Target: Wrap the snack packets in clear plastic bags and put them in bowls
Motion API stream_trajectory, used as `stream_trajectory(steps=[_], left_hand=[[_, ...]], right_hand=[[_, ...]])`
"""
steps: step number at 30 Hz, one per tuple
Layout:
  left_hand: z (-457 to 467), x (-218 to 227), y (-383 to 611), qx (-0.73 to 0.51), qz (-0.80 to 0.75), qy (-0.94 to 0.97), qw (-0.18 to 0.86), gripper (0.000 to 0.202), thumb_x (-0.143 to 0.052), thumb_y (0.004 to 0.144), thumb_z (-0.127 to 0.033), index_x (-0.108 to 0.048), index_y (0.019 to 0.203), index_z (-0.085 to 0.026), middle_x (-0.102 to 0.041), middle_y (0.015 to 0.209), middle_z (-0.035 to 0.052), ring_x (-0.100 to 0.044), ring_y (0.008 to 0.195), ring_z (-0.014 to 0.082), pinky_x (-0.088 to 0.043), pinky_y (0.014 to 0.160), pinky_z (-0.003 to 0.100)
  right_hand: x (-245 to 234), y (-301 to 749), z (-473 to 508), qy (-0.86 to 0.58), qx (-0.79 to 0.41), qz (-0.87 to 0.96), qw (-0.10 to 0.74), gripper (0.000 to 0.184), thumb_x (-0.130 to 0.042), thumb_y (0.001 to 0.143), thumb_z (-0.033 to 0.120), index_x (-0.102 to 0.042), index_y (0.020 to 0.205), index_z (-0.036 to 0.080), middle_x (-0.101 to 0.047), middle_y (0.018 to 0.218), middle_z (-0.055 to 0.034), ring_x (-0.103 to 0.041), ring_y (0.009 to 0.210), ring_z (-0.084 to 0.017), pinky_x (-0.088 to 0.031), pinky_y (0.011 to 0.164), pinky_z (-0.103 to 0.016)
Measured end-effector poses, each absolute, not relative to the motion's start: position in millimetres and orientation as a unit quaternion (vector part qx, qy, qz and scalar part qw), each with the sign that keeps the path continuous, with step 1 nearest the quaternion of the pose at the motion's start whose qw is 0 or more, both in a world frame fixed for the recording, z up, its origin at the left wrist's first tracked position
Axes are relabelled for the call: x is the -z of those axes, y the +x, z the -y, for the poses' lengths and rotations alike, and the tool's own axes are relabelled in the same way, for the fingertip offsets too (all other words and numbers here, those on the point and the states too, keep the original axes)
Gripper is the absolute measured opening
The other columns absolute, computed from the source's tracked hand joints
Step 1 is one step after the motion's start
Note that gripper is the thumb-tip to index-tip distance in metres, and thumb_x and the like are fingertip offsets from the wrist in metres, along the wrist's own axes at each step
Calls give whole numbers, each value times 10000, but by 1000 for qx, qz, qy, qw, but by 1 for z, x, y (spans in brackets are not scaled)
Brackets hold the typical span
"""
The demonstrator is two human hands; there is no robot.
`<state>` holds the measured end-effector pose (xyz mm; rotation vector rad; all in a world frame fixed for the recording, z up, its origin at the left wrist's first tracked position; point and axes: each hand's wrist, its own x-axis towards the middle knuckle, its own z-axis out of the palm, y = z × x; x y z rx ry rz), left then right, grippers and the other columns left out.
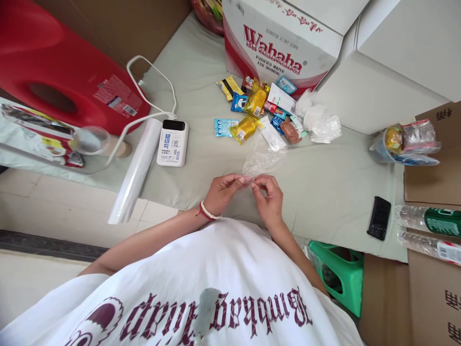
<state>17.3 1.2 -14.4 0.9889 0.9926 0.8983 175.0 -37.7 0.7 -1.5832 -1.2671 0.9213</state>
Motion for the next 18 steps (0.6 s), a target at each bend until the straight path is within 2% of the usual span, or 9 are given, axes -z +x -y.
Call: stream_trajectory(steps=[3, 6, 8, 10, 13, 15, 18], left_hand=[[-4, 15, 20, -439, -454, 392, 669, 474, -709, 852, -649, -726, 898, -178, -778, 949, 64, -734, 942, 207, -621, 894, 368], [-13, 14, 20, -484, -481, 326, 655, 498, -716, 830, -680, -631, 838, -189, -709, 828, 15, -719, 761, 151, -620, 684, 281], [-23, 8, 14, -489, -488, 310, 654, 492, -730, 825, -661, -593, 803, -189, -638, 730, -26, -612, 532, 86, -506, 487, 207], [-37, -3, -2, -459, -466, 338, 677, 460, -766, 813, -610, -608, 783, -178, -571, 645, -51, -463, 401, 39, -350, 388, 178], [-57, -24, -32, -382, -415, 415, 714, 386, -812, 797, -531, -686, 825, -167, -517, 572, -59, -388, 391, 37, -283, 387, 185], [-63, -34, -46, -392, -404, 471, 679, 359, -813, 805, -515, -704, 826, -174, -562, 622, -34, -440, 452, 58, -349, 433, 202], [-58, -34, -50, -440, -383, 569, 580, 296, -792, 835, -475, -734, 832, -185, -663, 797, 32, -606, 689, 131, -512, 631, 262]], right_hand=[[-2, 180, 35, -630, -412, 455, 476, 215, -725, 900, 434, -635, 893, 239, -677, 1078, -49, -641, 1062, -198, -563, 891, -333], [-12, 187, 33, -608, -484, 374, 505, 302, -788, 845, 472, -596, 872, 240, -688, 1056, -24, -670, 957, -167, -597, 795, -302], [-24, 193, 32, -598, -529, 328, 505, 352, -819, 813, 491, -573, 868, 245, -688, 950, 4, -666, 767, -133, -586, 640, -257], [-40, 203, 31, -588, -568, 309, 485, 382, -860, 772, 475, -566, 854, 244, -669, 827, 30, -586, 576, -95, -497, 475, -205], [-60, 220, 28, -575, -610, 327, 436, 364, -894, 742, 423, -601, 848, 235, -653, 767, 32, -500, 501, -73, -402, 394, -183], [-63, 228, 22, -573, -601, 360, 425, 335, -897, 741, 406, -637, 863, 234, -647, 775, 28, -522, 552, -82, -446, 444, -190], [-55, 234, 11, -602, -533, 396, 444, 352, -880, 753, 470, -680, 938, 247, -681, 915, -2, -625, 772, -125, -555, 625, -223]])
